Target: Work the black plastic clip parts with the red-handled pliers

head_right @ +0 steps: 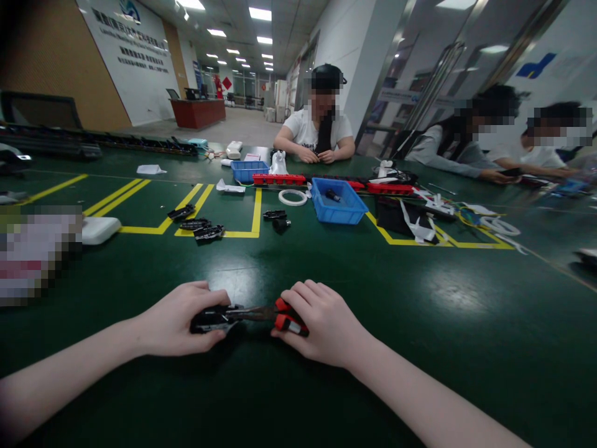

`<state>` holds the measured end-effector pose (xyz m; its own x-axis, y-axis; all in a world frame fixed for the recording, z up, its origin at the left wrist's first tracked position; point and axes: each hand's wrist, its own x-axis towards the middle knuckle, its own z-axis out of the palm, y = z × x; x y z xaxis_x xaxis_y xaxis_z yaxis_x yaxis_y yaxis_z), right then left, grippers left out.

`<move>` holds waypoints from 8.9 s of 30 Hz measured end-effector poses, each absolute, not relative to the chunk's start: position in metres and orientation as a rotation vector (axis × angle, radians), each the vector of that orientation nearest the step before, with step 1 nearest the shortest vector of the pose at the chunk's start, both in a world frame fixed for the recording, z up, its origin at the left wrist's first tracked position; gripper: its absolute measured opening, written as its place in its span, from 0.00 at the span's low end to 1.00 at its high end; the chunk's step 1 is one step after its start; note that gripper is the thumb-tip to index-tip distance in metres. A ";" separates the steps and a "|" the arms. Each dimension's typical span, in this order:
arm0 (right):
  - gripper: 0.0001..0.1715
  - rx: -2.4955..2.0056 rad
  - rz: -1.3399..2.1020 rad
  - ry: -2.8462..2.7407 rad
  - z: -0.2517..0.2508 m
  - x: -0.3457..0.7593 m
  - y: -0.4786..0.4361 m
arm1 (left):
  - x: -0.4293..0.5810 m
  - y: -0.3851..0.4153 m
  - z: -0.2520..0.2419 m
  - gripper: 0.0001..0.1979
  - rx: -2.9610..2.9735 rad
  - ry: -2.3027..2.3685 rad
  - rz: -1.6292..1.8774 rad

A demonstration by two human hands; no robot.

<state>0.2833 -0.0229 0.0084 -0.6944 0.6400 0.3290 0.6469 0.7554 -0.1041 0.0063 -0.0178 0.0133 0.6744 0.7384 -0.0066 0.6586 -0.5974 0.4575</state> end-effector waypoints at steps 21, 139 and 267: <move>0.21 -1.022 0.110 -2.590 0.009 0.284 -0.019 | 0.006 -0.017 0.009 0.07 2.455 1.067 0.322; 0.21 -0.906 -0.082 -2.616 0.010 0.288 -0.016 | -0.001 -0.011 0.004 0.17 2.506 0.978 0.276; 0.19 -0.975 0.146 -2.538 0.014 0.286 -0.018 | 0.000 -0.013 0.006 0.18 2.370 1.041 0.267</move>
<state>0.2861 -0.0185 0.0137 -0.6683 0.6607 0.3420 0.6172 0.7490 -0.2409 0.0000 -0.0129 0.0057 0.6831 0.7296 -0.0321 0.6244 -0.5607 0.5438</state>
